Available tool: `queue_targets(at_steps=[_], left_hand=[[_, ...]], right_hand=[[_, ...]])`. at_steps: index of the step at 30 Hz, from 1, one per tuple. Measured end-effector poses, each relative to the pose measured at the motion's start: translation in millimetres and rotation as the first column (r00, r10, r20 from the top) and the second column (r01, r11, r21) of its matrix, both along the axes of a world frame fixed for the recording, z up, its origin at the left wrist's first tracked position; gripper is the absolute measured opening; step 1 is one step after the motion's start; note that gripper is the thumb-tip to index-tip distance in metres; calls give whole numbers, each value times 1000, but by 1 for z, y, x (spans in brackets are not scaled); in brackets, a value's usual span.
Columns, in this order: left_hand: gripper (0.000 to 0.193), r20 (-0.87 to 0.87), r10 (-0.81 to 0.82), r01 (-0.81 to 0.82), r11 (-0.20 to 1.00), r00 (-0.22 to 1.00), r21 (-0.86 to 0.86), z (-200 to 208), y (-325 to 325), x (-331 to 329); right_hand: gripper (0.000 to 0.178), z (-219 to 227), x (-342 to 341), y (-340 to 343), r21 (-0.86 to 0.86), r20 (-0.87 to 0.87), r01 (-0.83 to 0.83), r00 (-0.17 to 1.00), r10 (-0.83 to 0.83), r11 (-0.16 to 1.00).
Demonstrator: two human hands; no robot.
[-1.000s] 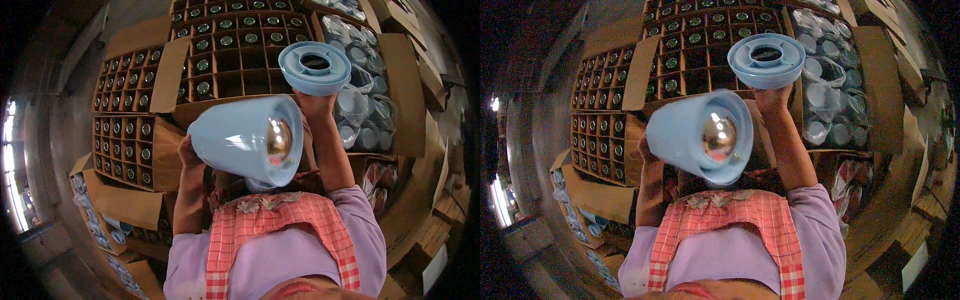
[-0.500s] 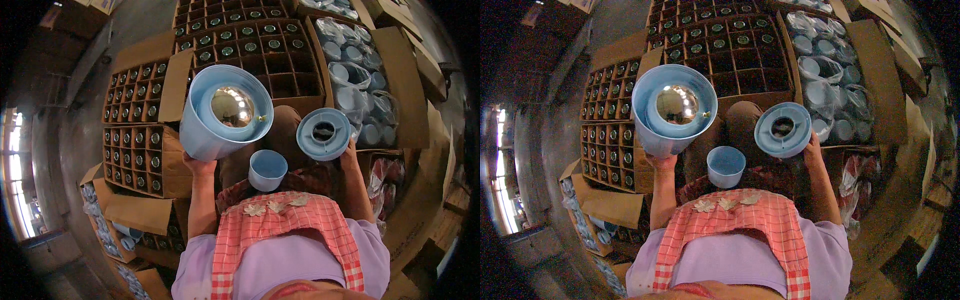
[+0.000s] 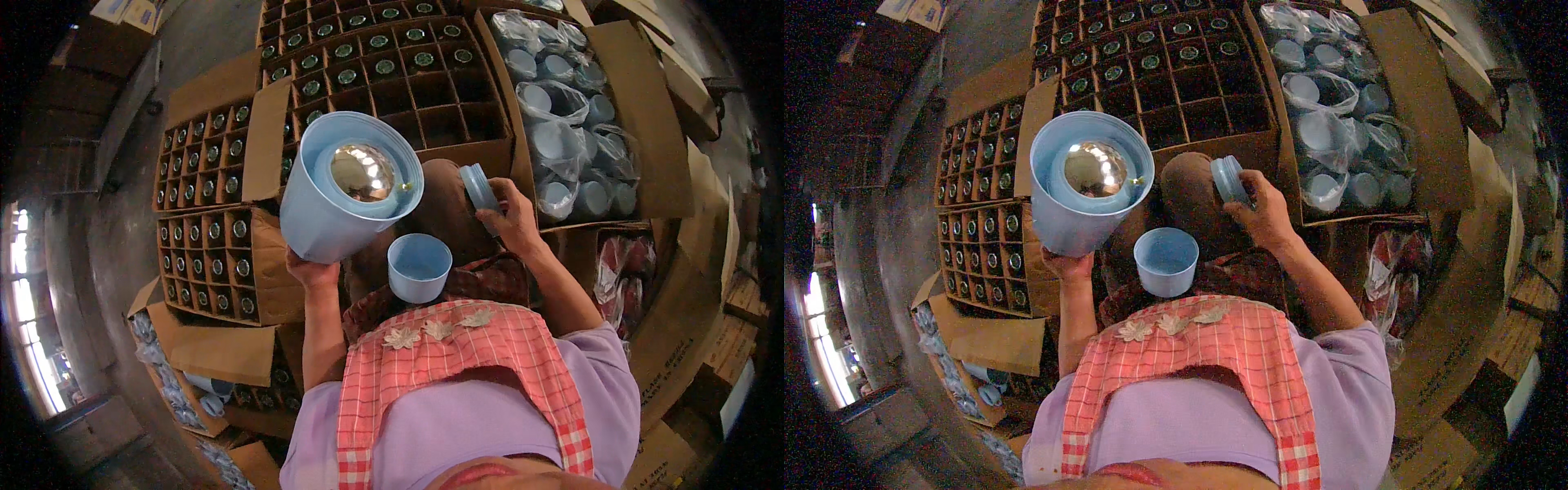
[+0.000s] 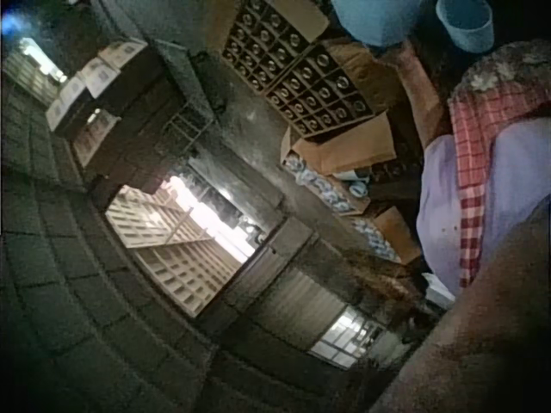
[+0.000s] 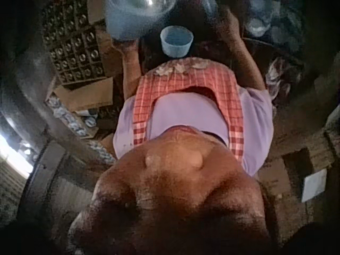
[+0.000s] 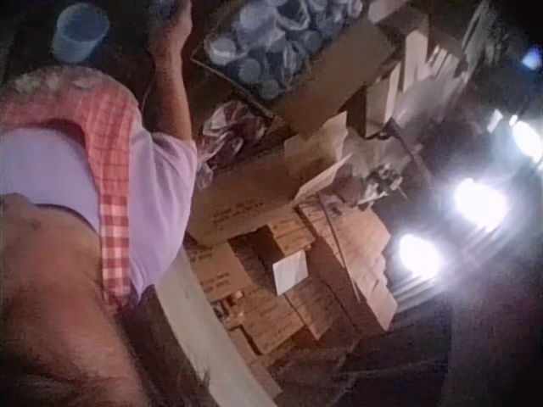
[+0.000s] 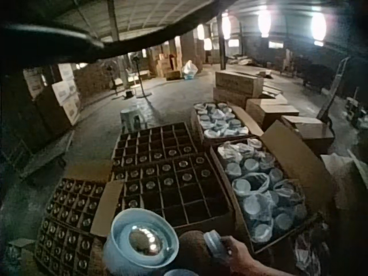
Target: The person assembles a light blue thermos by inserting a stainless steel inner liner, screwing on the lid, and placing the assembled unit into a plastic bag. They repeat this process for multiple thermoses, handling the inner liner, lid, and outer shell before bagging each completed unit.
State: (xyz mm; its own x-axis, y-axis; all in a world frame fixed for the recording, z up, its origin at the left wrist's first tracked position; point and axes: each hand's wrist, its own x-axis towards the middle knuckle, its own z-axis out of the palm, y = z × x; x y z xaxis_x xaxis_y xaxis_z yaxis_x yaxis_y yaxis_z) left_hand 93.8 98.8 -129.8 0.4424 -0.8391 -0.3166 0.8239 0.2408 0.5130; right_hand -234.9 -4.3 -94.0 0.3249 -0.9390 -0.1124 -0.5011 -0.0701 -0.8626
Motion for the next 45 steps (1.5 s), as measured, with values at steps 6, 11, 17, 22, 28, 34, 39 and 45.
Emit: queue_targets(at_steps=[6, 11, 17, 22, 28, 34, 39, 45], left_hand=[[45, 112, 48, -49, 999, 993, 6, 3, 12, 6], [43, -87, 139, -126, 982, 986, 140, 5, 14, 5], [42, 12, 66, -66, 998, 998, 0, 3, 8, 2], [42, 3, 110, -109, 986, 994, 129, -2, 15, 4], [50, 124, 129, -144, 983, 984, 117, -18, 22, 2], [53, 187, 104, -101, 995, 977, -26, -24, 20, 5], [53, 193, 108, -127, 988, 975, 88, 14, 9, -17], [49, 807, -36, -146, 978, 589, 150, 12, 11, -23]], right_hand=[[37, -5, -31, -18, 171, 709, 284, 629, -318, 943], [29, 14, -37, 1, 299, 893, 239, 272, -359, 924], [62, -11, -32, 31, -58, 151, 284, 950, -273, 957], [73, 14, -25, 28, -263, -412, -507, 829, 379, 821], [70, 2, -18, 45, -171, -109, -274, 960, 258, 946], [52, -5, -14, -2, 303, 612, 224, 699, -369, 926], [58, 60, 11, -52, 41, 666, 125, 736, -120, 991], [75, 80, 45, -72, -613, 352, 18, 901, 252, 790]])
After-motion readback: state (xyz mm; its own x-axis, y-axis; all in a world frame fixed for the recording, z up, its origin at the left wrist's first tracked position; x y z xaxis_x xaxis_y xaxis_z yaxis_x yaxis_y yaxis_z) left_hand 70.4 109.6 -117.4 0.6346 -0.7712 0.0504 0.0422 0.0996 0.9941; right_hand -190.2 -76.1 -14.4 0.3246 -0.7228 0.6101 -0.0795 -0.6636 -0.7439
